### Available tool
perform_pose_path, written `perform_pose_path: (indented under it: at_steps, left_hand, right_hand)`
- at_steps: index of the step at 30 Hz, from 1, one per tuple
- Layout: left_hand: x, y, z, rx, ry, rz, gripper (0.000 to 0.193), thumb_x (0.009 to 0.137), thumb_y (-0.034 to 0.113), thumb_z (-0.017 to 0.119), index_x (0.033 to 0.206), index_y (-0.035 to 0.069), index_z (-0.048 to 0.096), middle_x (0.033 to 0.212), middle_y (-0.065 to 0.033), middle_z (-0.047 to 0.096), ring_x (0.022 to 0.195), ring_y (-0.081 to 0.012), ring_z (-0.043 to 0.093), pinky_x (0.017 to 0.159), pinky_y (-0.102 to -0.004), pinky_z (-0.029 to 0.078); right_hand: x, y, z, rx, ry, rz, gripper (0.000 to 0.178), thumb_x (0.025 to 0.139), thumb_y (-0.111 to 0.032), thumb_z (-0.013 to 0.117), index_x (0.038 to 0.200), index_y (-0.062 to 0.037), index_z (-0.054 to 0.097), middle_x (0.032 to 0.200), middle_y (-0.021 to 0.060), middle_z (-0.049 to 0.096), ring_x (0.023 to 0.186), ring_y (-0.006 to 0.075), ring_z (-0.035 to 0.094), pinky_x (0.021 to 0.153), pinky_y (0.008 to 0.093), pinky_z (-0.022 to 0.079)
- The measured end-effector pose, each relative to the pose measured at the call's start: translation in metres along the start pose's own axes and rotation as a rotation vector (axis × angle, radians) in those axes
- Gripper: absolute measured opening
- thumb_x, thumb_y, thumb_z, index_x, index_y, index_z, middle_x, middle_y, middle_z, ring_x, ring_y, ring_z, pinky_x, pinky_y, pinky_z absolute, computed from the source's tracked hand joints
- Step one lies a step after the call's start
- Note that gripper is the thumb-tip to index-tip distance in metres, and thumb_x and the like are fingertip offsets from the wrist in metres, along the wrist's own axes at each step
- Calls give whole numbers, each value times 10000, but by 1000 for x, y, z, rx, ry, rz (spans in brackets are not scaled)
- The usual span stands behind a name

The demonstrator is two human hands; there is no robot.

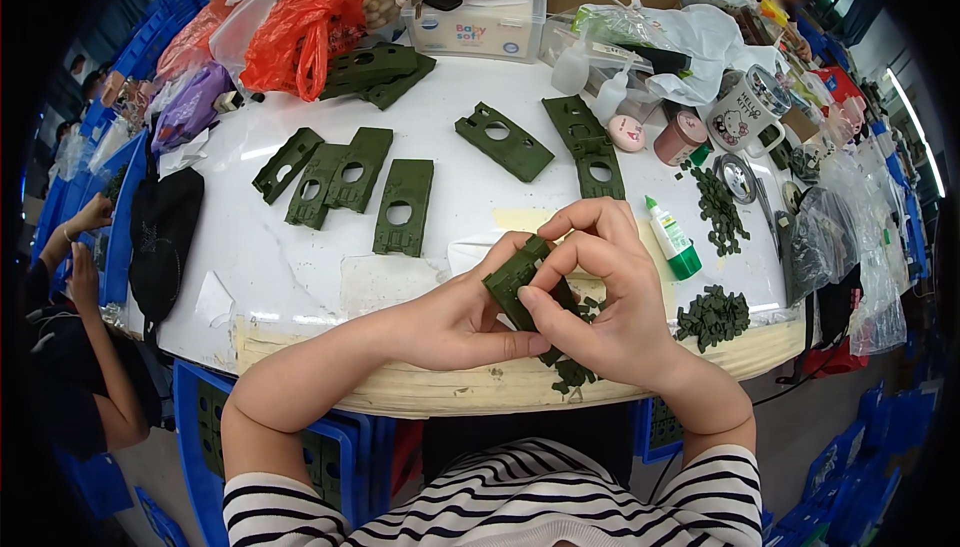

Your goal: Assembling plastic components of toy tanks and applying adhesive.

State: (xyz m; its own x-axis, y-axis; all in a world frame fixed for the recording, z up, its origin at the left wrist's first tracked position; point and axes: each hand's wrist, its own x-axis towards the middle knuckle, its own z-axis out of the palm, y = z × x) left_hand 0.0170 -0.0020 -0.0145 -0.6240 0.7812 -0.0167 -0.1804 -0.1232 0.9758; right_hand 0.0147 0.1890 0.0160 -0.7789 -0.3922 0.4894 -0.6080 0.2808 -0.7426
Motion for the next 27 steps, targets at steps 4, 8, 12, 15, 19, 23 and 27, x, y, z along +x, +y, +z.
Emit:
perform_pose_path:
  at_steps: [4, 8, 12, 15, 19, 23, 27]
  left_hand:
    - [-1, 6, 1, -211, -50, 1, 693, 903, 55, 631, 1455, 79, 211, 1230, -73, 402, 1170, -147, 459, 933, -312, 463]
    - [-6, 14, -8, -204, -113, -87, 726, 931, 186, 622, 1489, 83, 169, 1244, -96, 441, 1177, -176, 467, 899, -307, 472]
    - [-7, 6, -14, -171, -190, -115, 727, 960, 312, 577, 1501, 84, 148, 1270, -106, 446, 1185, -191, 469, 890, -316, 475]
    - [-7, 3, -16, -188, -224, -125, 721, 964, 320, 544, 1503, 46, 152, 1300, -155, 473, 1200, -248, 494, 965, -388, 426]
    - [-9, 11, -10, -277, -186, -147, 751, 959, 367, 525, 1496, -15, 164, 1287, -183, 503, 1185, -283, 528, 986, -414, 418]
    - [-11, 10, -16, -287, -304, -224, 808, 953, 524, 443, 1450, -81, 242, 1157, -210, 581, 1043, -286, 615, 908, -400, 487]
    - [-15, 8, -17, -392, -222, -229, 698, 993, 512, 348, 1377, -71, 365, 1061, -205, 624, 929, -293, 653, 854, -397, 524]
  right_hand:
    - [2, -1, -8, 72, 33, -9, 109, 751, -62, 693, 767, -30, 591, 965, 119, 535, 939, 235, 493, 824, 330, 399]
    - [3, 2, -16, 118, 59, -38, 107, 781, -56, 675, 812, -15, 581, 955, 140, 534, 927, 235, 524, 815, 329, 414]
    - [7, 4, -19, 137, 41, -45, 111, 782, -54, 673, 831, -17, 580, 955, 137, 539, 910, 232, 532, 819, 328, 416]
    - [7, 8, -23, 146, -11, -47, 191, 775, -53, 675, 942, -10, 594, 1001, 137, 557, 968, 244, 534, 867, 339, 409]
    - [16, 0, -33, 195, -216, -129, 475, 740, -105, 743, 1172, -8, 569, 1121, 135, 575, 1055, 265, 520, 937, 364, 386]
    - [19, 4, -39, 160, -395, -177, 672, 658, -204, 842, 1244, -20, 568, 1146, 108, 598, 1052, 275, 527, 949, 389, 386]
    - [22, 7, -41, 104, -397, -202, 661, 586, -248, 893, 1144, -24, 618, 1047, 80, 629, 995, 265, 550, 887, 367, 419]
